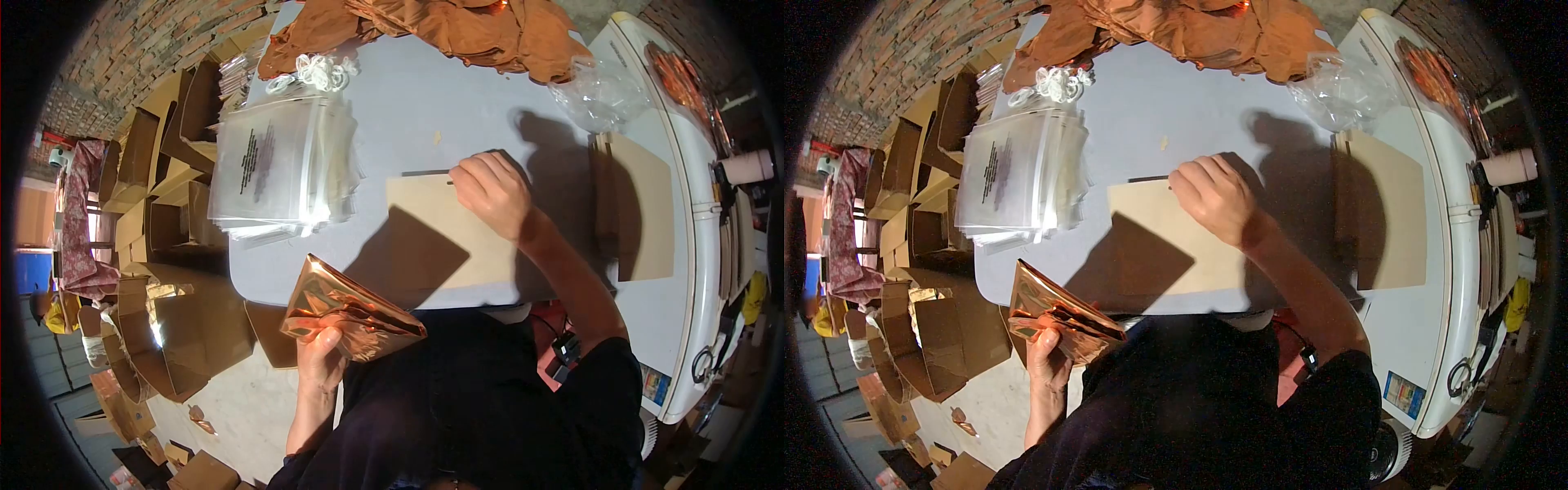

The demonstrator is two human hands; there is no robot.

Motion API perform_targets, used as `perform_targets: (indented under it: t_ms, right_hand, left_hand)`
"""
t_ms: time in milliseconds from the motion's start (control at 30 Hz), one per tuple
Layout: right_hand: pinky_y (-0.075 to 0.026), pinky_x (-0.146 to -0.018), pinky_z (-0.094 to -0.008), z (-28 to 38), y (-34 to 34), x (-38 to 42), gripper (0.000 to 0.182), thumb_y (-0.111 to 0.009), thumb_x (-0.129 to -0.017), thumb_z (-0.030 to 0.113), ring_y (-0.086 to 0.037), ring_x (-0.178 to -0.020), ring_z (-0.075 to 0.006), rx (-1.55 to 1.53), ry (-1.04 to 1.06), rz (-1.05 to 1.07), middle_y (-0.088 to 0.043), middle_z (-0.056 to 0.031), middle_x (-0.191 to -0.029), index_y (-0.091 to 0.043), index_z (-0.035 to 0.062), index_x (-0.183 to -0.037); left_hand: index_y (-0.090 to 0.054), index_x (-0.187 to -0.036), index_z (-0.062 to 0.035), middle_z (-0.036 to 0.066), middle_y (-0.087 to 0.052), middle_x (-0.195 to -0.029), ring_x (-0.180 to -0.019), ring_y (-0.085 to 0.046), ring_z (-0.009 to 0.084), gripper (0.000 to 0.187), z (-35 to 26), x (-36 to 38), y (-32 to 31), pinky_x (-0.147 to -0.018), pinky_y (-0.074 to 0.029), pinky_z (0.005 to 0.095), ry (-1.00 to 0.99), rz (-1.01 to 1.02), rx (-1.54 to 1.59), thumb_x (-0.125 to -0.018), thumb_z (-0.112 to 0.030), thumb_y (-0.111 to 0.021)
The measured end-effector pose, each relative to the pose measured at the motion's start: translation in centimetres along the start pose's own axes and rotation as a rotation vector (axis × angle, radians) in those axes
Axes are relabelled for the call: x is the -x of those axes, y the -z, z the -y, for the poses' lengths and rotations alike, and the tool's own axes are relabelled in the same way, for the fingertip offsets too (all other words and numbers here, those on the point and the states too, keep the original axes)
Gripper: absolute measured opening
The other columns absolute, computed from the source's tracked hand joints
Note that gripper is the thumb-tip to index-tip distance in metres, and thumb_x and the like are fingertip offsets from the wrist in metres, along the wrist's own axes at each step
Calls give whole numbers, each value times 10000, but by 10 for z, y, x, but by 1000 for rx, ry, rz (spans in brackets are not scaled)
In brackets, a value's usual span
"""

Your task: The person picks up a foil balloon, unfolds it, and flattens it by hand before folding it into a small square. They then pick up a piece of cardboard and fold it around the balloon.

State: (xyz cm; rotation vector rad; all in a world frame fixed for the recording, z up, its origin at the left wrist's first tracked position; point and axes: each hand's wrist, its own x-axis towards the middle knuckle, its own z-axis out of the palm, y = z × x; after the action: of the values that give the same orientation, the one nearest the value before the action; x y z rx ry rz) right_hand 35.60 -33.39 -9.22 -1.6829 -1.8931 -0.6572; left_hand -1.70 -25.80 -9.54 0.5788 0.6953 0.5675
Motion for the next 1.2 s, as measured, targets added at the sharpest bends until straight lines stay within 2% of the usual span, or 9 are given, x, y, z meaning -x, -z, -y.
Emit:
perform_targets:
  t_ms: [100,600,700,800,900,1000,1100,1133,1200]
  right_hand:
    - [-577,-795,-385,1,3,3,270,-749,-743,-17,-663,-893,-287,-38,49,-162,-646,-136,-1012,-670,-27,-1001]
    - [-607,-746,-376,11,14,12,270,-753,-772,-52,-696,-906,-307,-172,24,-174,-654,-195,-1083,-662,-54,-1026]
    - [-573,-861,-435,12,12,11,274,-769,-770,-25,-680,-991,-328,-149,-52,-133,-655,-184,-1103,-659,-29,-1020]
    - [-469,-1014,-486,11,8,3,323,-788,-744,9,-636,-1133,-340,100,-59,77,-649,-145,-1152,-673,15,-1046]
    - [-360,-1107,-515,13,6,17,450,-834,-741,196,-556,-1278,-336,52,-100,126,-636,-125,-1220,-673,30,-1128]
    - [-332,-1120,-582,29,31,17,794,-864,-734,428,-460,-1376,-403,-220,-248,351,-556,-230,-1371,-596,-13,-1338]
    - [-271,-1172,-627,44,43,28,1103,-925,-591,499,-371,-1453,-453,-175,-290,516,-444,-261,-1518,-486,-1,-1471]
    - [-208,-1194,-665,50,46,31,1198,-924,-585,552,-310,-1482,-499,-221,-328,580,-381,-305,-1560,-428,-9,-1520]
    - [-199,-1194,-671,60,53,30,1196,-913,-584,574,-309,-1483,-501,-238,-335,595,-385,-305,-1558,-439,-17,-1511]
  left_hand:
    - [-573,-1353,25,147,-658,-1273,-1156,-665,292,623,-2,1,2,-1015,-567,456,-31,-1,7,-828,-153,-857]
    - [-565,-1357,21,133,-657,-1269,-1168,-654,277,630,-4,-4,13,-1030,-550,439,-5,-6,4,-832,-174,-854]
    - [-563,-1360,19,133,-657,-1269,-1168,-655,275,623,-5,-4,12,-1029,-552,438,-39,2,-3,-840,-175,-846]
    - [-565,-1361,11,130,-659,-1269,-1169,-654,272,613,-3,-5,13,-1025,-555,433,-10,-27,11,-847,-176,-841]
    - [-568,-1360,-2,121,-658,-1269,-1169,-653,265,608,-2,-5,17,-1026,-557,429,-11,-37,16,-844,-170,-843]
    - [-572,-1358,-11,114,-655,-1269,-1172,-650,261,609,-1,-6,19,-1031,-556,430,-49,-50,12,-838,-166,-848]
    - [-572,-1359,-12,109,-653,-1268,-1176,-648,258,616,-2,-7,22,-1038,-553,432,-41,-56,9,-833,-164,-854]
    - [-571,-1360,-11,109,-653,-1269,-1177,-648,259,618,-2,-8,22,-1039,-552,431,-48,-51,9,-833,-167,-854]
    - [-569,-1362,-10,108,-653,-1272,-1180,-646,260,621,-3,-7,21,-1042,-549,430,-62,-43,6,-834,-173,-854]
